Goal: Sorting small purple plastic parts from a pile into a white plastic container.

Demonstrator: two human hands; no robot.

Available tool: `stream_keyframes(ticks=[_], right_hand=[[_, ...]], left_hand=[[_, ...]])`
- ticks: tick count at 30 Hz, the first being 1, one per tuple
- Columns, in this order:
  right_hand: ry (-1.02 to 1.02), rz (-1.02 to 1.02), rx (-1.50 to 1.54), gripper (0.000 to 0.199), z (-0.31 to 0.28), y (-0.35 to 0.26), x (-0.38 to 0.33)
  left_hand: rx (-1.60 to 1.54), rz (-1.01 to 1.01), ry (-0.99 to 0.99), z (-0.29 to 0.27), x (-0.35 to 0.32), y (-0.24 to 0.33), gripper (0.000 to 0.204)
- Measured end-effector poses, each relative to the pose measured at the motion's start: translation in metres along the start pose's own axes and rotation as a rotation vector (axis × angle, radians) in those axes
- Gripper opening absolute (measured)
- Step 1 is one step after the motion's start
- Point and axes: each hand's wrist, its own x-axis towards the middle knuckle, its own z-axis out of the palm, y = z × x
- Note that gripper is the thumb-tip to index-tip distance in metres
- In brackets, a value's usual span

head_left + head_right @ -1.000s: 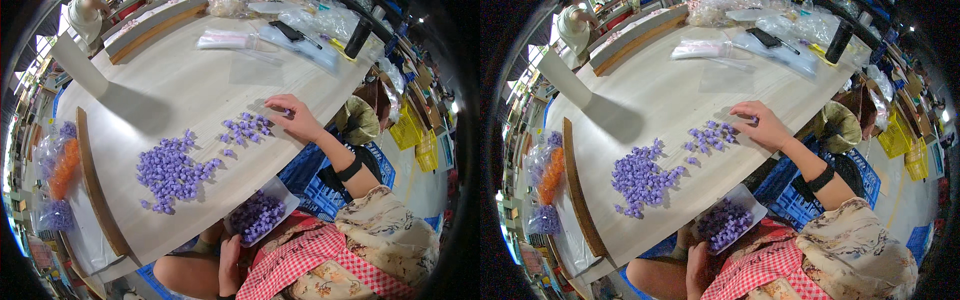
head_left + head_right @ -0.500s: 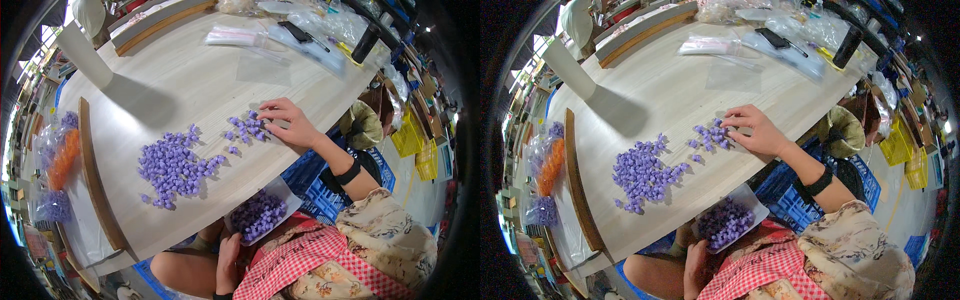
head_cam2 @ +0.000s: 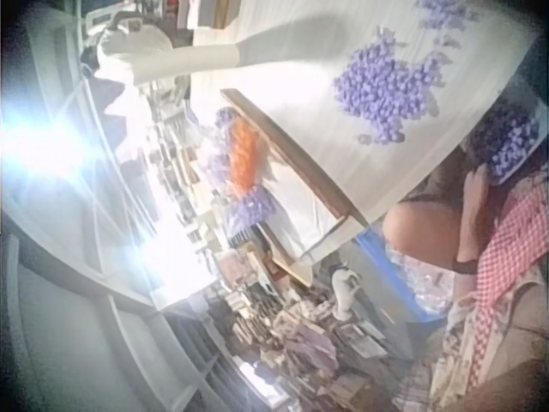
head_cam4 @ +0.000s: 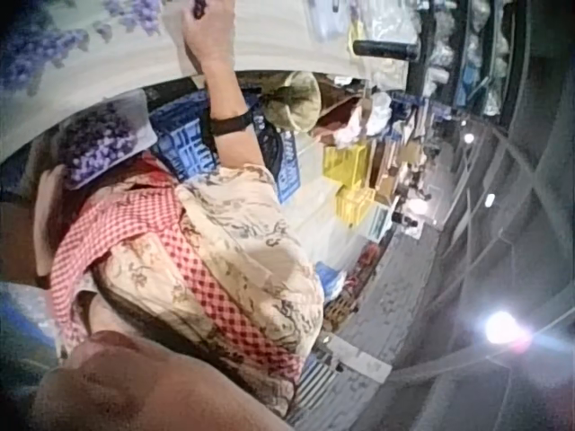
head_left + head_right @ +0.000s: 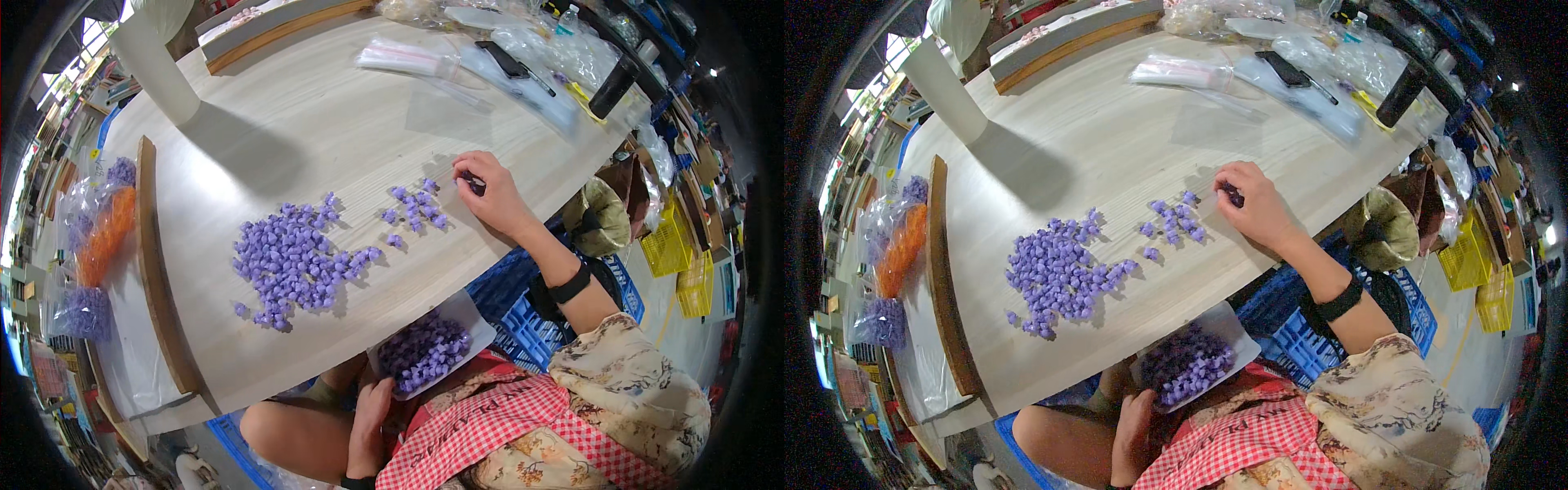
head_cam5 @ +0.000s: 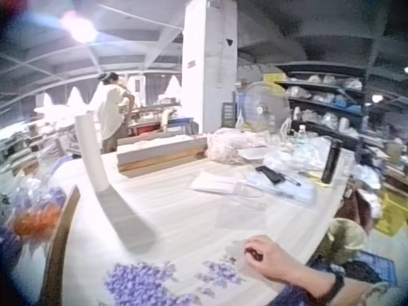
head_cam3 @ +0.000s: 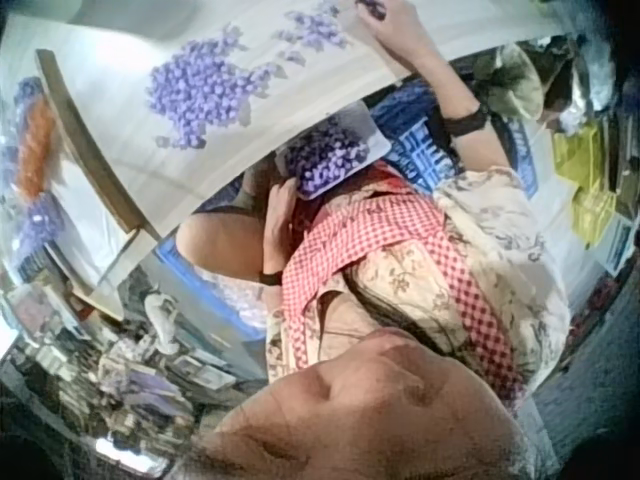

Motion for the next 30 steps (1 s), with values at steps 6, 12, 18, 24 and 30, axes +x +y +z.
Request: stream_keyframes(ticks=[6, 12, 18, 24, 30], right_hand=[[-0.133, 0.091, 0.238, 0.021, 0.003, 0.000, 0.009], [-0.291, -0.209, 0.212, 0.037, 0.016, -0.007, 0.030], [-0.419, -0.392, -0.024, 0.036, 0.023, -0.008, 0.039], [-0.350, -0.098, 0.283, 0.016, 0.014, 0.006, 0.027], [-0.291, -0.080, 0.239, 0.013, 0.001, -0.019, 0.009]], left_hand=[[-0.041, -0.063, 0.008, 0.001, 0.004, -0.002, 0.046], [-0.117, -0.203, -0.002, 0.002, 0.009, -0.002, 0.046], [-0.093, -0.193, -0.013, -0.001, 0.009, -0.003, 0.048], [-0.042, -0.104, -0.008, 0.001, 0.009, -0.010, 0.050], [0.011, -0.040, -0.012, 0.001, 0.011, -0.014, 0.052]])
